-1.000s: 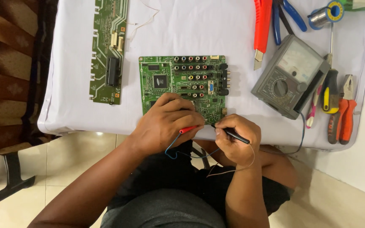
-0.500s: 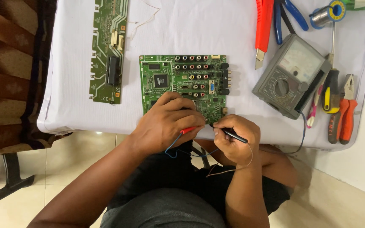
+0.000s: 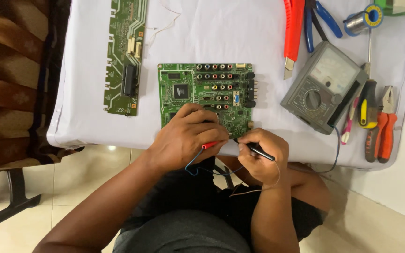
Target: Testing a printed circuit board using a multimeter to diagnose faults
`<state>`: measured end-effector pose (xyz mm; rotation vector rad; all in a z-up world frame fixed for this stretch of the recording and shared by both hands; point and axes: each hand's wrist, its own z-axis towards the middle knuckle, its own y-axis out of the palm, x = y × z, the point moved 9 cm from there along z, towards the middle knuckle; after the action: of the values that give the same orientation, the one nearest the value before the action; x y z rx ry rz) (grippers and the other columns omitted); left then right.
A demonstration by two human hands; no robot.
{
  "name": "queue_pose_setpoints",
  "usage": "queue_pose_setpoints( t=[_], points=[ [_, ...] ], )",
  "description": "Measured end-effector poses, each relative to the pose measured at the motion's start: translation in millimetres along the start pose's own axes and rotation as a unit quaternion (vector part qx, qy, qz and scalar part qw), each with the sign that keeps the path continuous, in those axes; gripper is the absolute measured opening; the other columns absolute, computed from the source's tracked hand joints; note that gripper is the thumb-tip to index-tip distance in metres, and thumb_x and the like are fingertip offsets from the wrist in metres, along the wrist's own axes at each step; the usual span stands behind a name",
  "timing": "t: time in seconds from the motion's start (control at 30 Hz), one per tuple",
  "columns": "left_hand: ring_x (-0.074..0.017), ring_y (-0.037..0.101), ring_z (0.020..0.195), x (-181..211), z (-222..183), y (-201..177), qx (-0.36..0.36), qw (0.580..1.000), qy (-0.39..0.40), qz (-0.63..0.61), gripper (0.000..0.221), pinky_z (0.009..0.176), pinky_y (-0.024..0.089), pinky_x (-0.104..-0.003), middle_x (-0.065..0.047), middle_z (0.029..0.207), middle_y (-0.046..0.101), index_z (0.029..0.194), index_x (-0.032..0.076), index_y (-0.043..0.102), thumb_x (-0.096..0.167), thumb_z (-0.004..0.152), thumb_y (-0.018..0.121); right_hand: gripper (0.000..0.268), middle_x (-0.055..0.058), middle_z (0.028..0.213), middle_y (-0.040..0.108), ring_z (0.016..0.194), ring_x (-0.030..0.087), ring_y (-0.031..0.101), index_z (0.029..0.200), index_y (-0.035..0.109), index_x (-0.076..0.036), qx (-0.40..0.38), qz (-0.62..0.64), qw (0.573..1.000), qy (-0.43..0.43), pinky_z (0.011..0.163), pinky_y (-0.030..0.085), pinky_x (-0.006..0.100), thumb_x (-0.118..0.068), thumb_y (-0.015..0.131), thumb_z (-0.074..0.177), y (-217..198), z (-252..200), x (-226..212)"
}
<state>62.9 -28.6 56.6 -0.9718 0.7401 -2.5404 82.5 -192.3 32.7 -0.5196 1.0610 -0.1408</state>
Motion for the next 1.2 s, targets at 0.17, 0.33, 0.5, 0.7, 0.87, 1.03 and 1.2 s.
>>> queue_pose_setpoints(
  t=[0.17, 0.33, 0.5, 0.7, 0.87, 1.03, 1.2],
  points=[
    [-0.0233, 0.068, 0.104, 2.0, -5.1, 1.1, -0.014, 1.000, -0.012, 0.008, 0.015, 0.094, 0.047, -0.039, -0.004, 0.097, 0.072, 0.102, 0.013, 0.070, 0.026, 0.103, 0.063, 0.007, 0.011, 0.078, 0.071, 0.066, 0.025, 0.066, 0.086, 0.072, -0.003, -0.005, -0.054, 0.998, 0.010, 0.065, 0.052, 0.037, -0.008, 0.070, 0.090, -8.4, -24.3, 12.7],
    [-0.0208, 0.070, 0.108, -5.8, -17.5, 5.5, -0.018, 0.999, -0.036, 0.023, 0.012, 0.099, 0.046, -0.037, -0.001, 0.103, 0.074, 0.105, 0.018, 0.072, 0.029, 0.101, 0.066, 0.006, 0.006, 0.090, 0.073, 0.078, 0.022, 0.066, 0.094, 0.074, -0.007, -0.009, -0.159, 0.987, 0.012, 0.083, 0.052, 0.035, -0.003, 0.071, 0.092, 0.2, -36.8, 27.8],
    [-0.0197, 0.071, 0.108, -8.4, -24.0, 10.9, 0.032, 0.999, -0.029, 0.021, 0.010, 0.103, 0.047, -0.034, -0.002, 0.097, 0.073, 0.105, 0.019, 0.068, 0.027, 0.099, 0.068, 0.028, 0.008, 0.085, 0.076, 0.067, 0.017, 0.066, 0.113, 0.078, -0.011, -0.111, -0.232, 0.934, 0.250, 0.073, 0.050, 0.029, -0.024, 0.078, 0.088, -4.3, -67.6, 145.3],
    [-0.0187, 0.070, 0.107, -7.0, -23.0, 8.6, 0.028, 0.999, -0.036, 0.024, 0.008, 0.103, 0.047, -0.035, -0.001, 0.098, 0.073, 0.103, 0.020, 0.071, 0.026, 0.100, 0.067, 0.028, 0.013, 0.094, 0.077, 0.077, 0.021, 0.068, 0.117, 0.076, -0.003, -0.103, -0.175, 0.930, 0.307, 0.078, 0.050, 0.030, -0.017, 0.075, 0.093, -0.3, -61.7, 126.2],
    [-0.0192, 0.070, 0.112, -11.0, -27.7, 15.6, 0.002, 0.999, -0.034, 0.023, 0.014, 0.105, 0.045, -0.035, -0.002, 0.102, 0.073, 0.108, 0.021, 0.069, 0.033, 0.101, 0.065, 0.023, 0.010, 0.084, 0.074, 0.067, 0.015, 0.061, 0.112, 0.075, -0.005, -0.067, -0.146, 0.957, 0.240, 0.070, 0.048, 0.027, -0.016, 0.074, 0.092, 1.0, -68.1, 134.0],
    [-0.0218, 0.070, 0.113, -7.3, -25.2, 6.2, -0.003, 1.000, -0.029, 0.009, 0.013, 0.105, 0.046, -0.035, -0.003, 0.103, 0.072, 0.111, 0.021, 0.068, 0.031, 0.103, 0.064, 0.020, 0.019, 0.103, 0.076, 0.089, 0.018, 0.068, 0.112, 0.072, 0.004, -0.039, -0.045, 0.966, 0.251, 0.088, 0.050, 0.027, -0.005, 0.072, 0.095, 5.1, -79.9, 167.5],
    [-0.0313, 0.066, 0.116, -13.9, -27.1, 15.8, -0.070, 0.995, -0.036, -0.064, 0.021, 0.106, 0.044, -0.045, -0.012, 0.112, 0.071, 0.115, 0.015, 0.067, 0.031, 0.103, 0.060, 0.008, 0.000, 0.084, 0.074, 0.074, 0.016, 0.067, 0.090, 0.076, -0.013, 0.000, -0.157, 0.985, 0.076, 0.077, 0.051, 0.030, -0.015, 0.071, 0.083, -3.1, -42.9, 59.4]
  ],
)
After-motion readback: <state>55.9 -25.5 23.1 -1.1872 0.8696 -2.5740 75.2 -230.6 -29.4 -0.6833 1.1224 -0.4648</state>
